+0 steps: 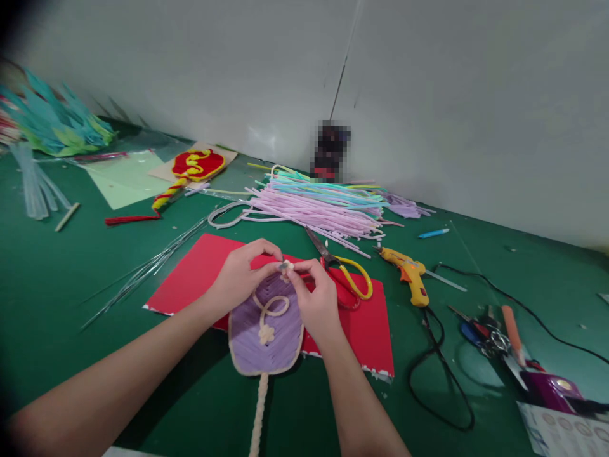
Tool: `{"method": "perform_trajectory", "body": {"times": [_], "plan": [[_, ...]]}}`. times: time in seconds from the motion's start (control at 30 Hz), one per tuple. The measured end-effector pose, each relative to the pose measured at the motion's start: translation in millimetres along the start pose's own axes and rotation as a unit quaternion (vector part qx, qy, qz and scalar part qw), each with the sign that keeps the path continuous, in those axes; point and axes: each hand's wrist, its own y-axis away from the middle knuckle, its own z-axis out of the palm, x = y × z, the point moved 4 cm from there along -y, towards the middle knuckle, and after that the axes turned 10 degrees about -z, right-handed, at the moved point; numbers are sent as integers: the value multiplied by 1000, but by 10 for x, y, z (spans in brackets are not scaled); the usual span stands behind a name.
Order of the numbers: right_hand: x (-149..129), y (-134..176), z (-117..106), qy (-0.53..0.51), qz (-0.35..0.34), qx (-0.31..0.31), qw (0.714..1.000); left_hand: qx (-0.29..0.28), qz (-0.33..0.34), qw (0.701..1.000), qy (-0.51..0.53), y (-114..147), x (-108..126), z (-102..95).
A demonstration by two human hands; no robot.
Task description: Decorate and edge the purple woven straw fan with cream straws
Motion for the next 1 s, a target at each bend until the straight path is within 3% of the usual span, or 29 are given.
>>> {"method": "perform_trajectory", "body": {"times": [0.27, 0.67, 1.0], "plan": [[7, 10, 5, 2, 8, 4, 1000, -4, -26, 999, 21, -12, -12, 2], [-20, 17, 57, -34, 32, -32, 998, -35, -2, 999, -34, 9, -3, 47], [-49, 9, 43, -17, 6, -38, 999, -40, 11, 997, -62, 20, 38, 48]]}}
